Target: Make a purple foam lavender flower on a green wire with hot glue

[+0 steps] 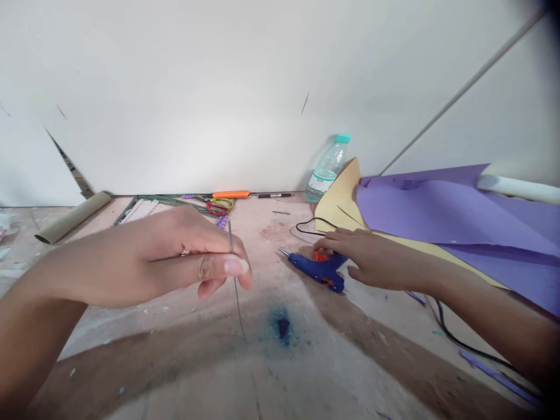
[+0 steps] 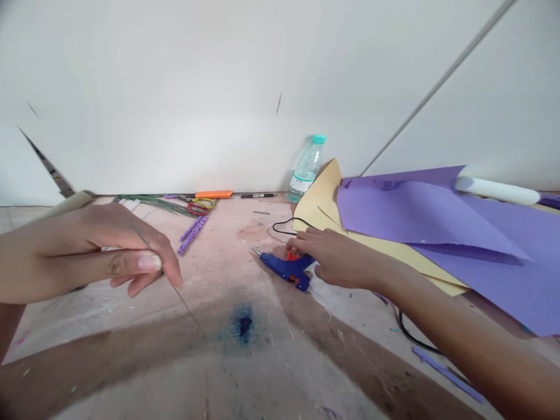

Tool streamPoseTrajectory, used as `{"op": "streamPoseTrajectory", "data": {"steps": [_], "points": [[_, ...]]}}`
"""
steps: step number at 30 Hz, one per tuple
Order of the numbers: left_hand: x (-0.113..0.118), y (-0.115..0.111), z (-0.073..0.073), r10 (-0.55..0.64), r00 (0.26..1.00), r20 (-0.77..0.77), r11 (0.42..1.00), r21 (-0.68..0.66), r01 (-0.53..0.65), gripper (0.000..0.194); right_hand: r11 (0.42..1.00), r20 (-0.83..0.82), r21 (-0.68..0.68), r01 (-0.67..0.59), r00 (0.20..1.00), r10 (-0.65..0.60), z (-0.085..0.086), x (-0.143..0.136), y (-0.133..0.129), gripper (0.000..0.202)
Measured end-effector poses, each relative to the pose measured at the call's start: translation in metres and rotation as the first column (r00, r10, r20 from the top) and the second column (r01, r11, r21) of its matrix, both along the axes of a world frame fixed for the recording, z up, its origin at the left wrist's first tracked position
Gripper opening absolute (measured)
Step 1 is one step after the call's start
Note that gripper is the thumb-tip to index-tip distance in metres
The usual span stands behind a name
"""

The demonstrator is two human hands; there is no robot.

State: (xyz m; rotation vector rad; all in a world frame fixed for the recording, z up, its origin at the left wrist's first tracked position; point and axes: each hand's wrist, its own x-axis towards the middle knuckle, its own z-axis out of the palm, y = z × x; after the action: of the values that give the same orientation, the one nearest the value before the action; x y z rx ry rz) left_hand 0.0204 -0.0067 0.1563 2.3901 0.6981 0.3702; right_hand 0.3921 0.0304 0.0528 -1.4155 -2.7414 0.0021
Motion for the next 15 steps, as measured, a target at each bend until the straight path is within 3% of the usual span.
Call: {"op": "streamPoseTrajectory", "data": {"steps": [3,6,10,15], "points": [[-0.001,0.001,0.000,-0.049,0.999,-0.005,0.997,0.064,0.049,0.031,0.996,0.059,-0.084,-0.020,0.998,0.025,-0.014,0.017,0.004,0.039],[-0.004,0.003,0.000,-0.078,0.997,-0.014,0.990,0.116,0.079,0.029,0.999,0.051,-0.044,-0.027,0.998,0.029,-0.026,0.016,0.004,0.021],[-0.009,0.006,-0.001,-0.092,0.996,-0.021,0.991,0.091,0.094,0.029,1.000,0.043,0.013,0.016,0.999,-0.017,-0.038,0.008,0.010,0.026],[-0.011,0.005,0.005,-0.097,0.994,-0.053,0.992,0.079,0.101,0.030,0.994,0.046,0.049,0.093,0.994,-0.095,-0.030,0.013,0.027,0.028]]}}
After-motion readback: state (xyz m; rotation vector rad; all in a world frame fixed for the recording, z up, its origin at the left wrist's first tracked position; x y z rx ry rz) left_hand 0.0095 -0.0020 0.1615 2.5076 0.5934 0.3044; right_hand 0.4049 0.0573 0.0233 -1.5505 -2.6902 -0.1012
